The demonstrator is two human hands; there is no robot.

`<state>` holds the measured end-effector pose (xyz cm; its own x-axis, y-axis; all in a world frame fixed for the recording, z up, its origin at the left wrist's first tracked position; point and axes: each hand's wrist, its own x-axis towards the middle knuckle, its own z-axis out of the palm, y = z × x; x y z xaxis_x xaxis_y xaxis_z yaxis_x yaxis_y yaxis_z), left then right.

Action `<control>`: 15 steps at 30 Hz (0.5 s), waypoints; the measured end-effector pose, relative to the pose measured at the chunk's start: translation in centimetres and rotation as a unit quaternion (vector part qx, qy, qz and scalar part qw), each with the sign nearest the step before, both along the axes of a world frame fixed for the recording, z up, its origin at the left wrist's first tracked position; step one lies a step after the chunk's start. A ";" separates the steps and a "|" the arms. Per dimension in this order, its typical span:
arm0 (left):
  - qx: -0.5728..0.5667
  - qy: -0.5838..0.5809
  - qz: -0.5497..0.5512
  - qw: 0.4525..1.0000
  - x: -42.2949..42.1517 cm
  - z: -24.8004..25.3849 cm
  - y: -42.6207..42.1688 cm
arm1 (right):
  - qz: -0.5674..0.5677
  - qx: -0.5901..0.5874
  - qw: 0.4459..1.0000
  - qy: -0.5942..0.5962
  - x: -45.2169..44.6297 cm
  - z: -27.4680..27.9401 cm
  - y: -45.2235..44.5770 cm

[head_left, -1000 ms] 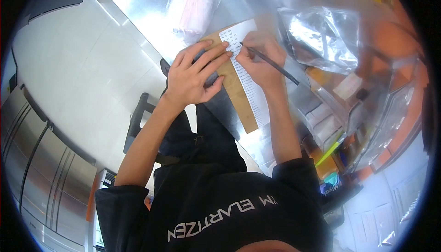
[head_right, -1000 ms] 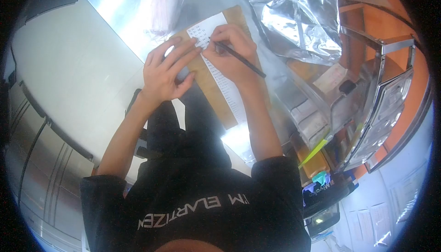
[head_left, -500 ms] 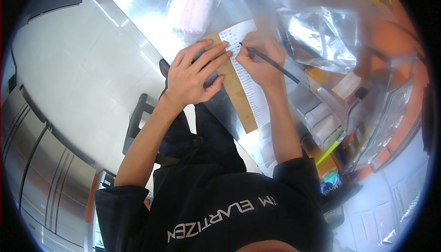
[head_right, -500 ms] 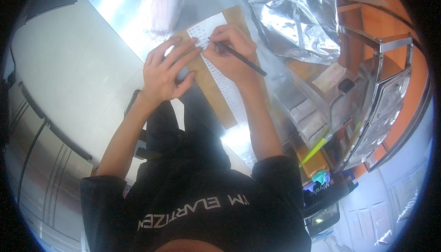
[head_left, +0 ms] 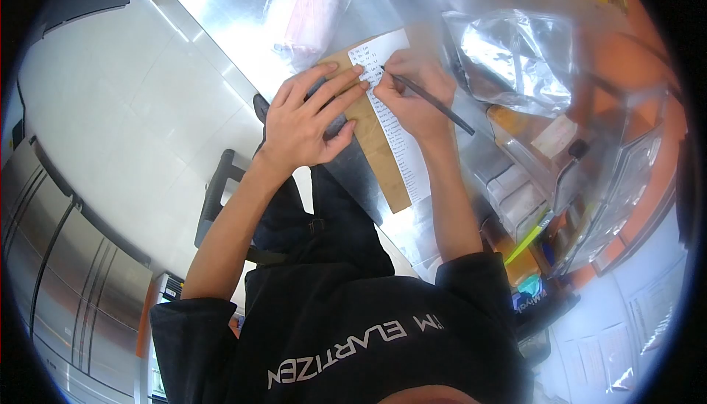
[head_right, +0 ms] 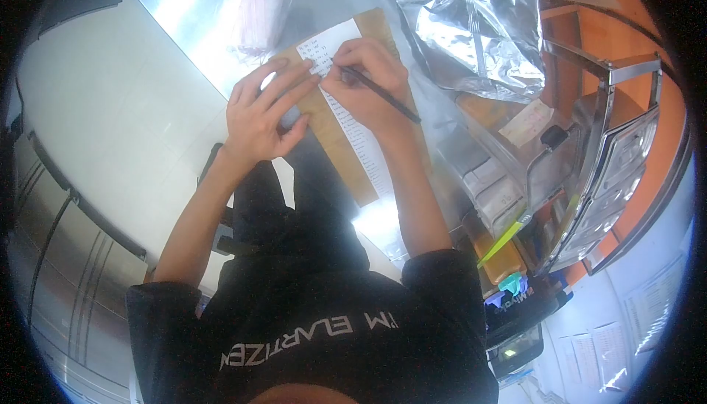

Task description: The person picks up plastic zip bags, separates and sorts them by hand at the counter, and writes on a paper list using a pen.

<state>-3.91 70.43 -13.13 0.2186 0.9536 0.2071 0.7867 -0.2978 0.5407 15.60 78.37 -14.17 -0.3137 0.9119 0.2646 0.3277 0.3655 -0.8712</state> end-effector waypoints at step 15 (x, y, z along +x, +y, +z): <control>-0.003 -0.001 0.001 1.000 0.1 -0.2 -0.1 | 0.000 0.014 1.000 0.015 0.4 -0.5 0.1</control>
<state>-3.85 70.32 -13.30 0.2163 0.9552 0.2018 0.7866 -0.2929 0.5436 16.01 78.44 -14.71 -0.3054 0.9041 0.2990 0.3013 0.3896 -0.8703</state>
